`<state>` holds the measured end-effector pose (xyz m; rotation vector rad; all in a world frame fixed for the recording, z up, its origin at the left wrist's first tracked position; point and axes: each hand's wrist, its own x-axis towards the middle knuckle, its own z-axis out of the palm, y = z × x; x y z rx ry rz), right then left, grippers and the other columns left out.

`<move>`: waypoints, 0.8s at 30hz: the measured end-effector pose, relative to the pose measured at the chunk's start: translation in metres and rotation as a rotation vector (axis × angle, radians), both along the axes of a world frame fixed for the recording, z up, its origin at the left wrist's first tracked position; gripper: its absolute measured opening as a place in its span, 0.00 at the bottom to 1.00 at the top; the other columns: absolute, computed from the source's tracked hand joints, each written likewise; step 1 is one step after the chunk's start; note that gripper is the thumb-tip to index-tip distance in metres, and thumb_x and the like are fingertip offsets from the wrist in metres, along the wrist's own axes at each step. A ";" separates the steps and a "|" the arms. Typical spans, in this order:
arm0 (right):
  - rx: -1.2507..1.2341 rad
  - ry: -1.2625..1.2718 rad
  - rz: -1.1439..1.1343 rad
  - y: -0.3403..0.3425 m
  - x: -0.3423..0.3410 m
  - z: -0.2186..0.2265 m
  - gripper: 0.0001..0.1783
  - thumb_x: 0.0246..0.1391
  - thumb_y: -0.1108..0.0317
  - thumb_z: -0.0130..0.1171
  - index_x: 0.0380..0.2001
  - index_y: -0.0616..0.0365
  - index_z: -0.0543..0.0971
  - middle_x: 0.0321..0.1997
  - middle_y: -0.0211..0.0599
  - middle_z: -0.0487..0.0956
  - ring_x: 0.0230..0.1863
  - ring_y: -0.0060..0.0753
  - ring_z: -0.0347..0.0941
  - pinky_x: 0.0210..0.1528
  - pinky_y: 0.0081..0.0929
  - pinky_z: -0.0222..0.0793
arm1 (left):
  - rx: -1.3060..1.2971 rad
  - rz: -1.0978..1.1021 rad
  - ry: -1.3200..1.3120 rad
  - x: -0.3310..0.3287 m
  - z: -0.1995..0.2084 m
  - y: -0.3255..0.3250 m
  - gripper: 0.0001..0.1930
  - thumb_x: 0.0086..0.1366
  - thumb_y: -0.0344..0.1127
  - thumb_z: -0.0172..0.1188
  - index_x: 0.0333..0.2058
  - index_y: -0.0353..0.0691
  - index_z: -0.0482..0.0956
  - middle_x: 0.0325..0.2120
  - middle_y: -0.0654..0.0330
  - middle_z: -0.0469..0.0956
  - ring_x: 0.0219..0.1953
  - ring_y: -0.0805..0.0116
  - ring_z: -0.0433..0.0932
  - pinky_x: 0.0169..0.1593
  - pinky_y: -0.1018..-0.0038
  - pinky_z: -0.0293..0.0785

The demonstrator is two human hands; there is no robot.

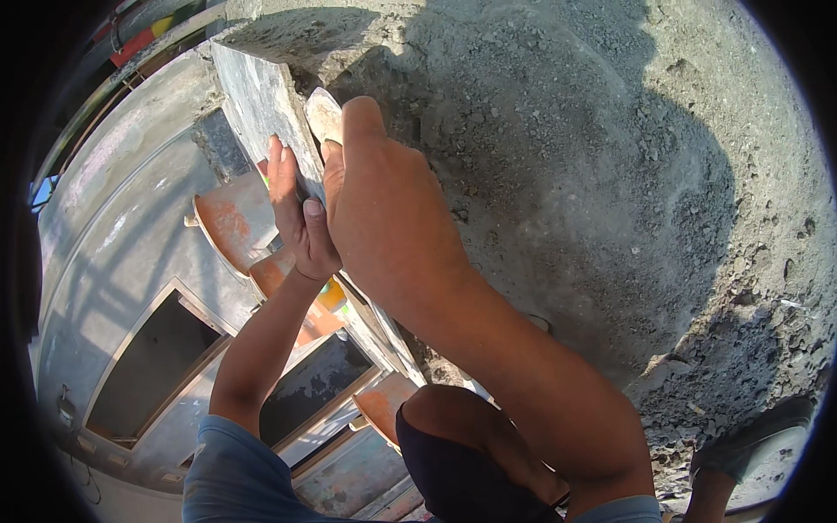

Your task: The person uses a small hand tool to scrape and shape the edge of a stone slab, then uses a hammer and chisel to chip away pieces of concrete and stone from a central point on the ground.

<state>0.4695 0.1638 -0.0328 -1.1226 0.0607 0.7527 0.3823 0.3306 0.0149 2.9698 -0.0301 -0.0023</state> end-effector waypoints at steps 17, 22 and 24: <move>-0.096 -0.216 0.057 0.003 0.037 -0.029 0.10 0.57 0.72 0.51 0.36 0.68 0.66 0.23 0.59 0.76 0.28 0.62 0.77 0.29 0.46 0.73 | 0.133 -0.049 0.092 0.003 0.002 -0.003 0.29 0.73 0.44 0.35 0.62 0.24 0.56 0.64 0.32 0.51 0.68 0.42 0.51 0.69 0.55 0.39; 0.161 -0.208 0.265 -0.012 -0.029 -0.045 0.10 0.59 0.68 0.50 0.35 0.62 0.63 0.22 0.58 0.76 0.28 0.63 0.75 0.28 0.53 0.70 | 0.049 -0.064 0.042 0.001 0.000 0.001 0.29 0.72 0.43 0.36 0.62 0.24 0.56 0.64 0.31 0.52 0.67 0.39 0.52 0.69 0.49 0.31; 0.123 -0.194 0.258 -0.027 -0.033 -0.042 0.10 0.58 0.68 0.51 0.37 0.62 0.63 0.23 0.57 0.76 0.28 0.62 0.75 0.29 0.52 0.71 | 0.032 -0.039 0.032 0.002 0.004 -0.001 0.29 0.72 0.43 0.36 0.62 0.23 0.56 0.64 0.31 0.51 0.67 0.39 0.52 0.69 0.51 0.33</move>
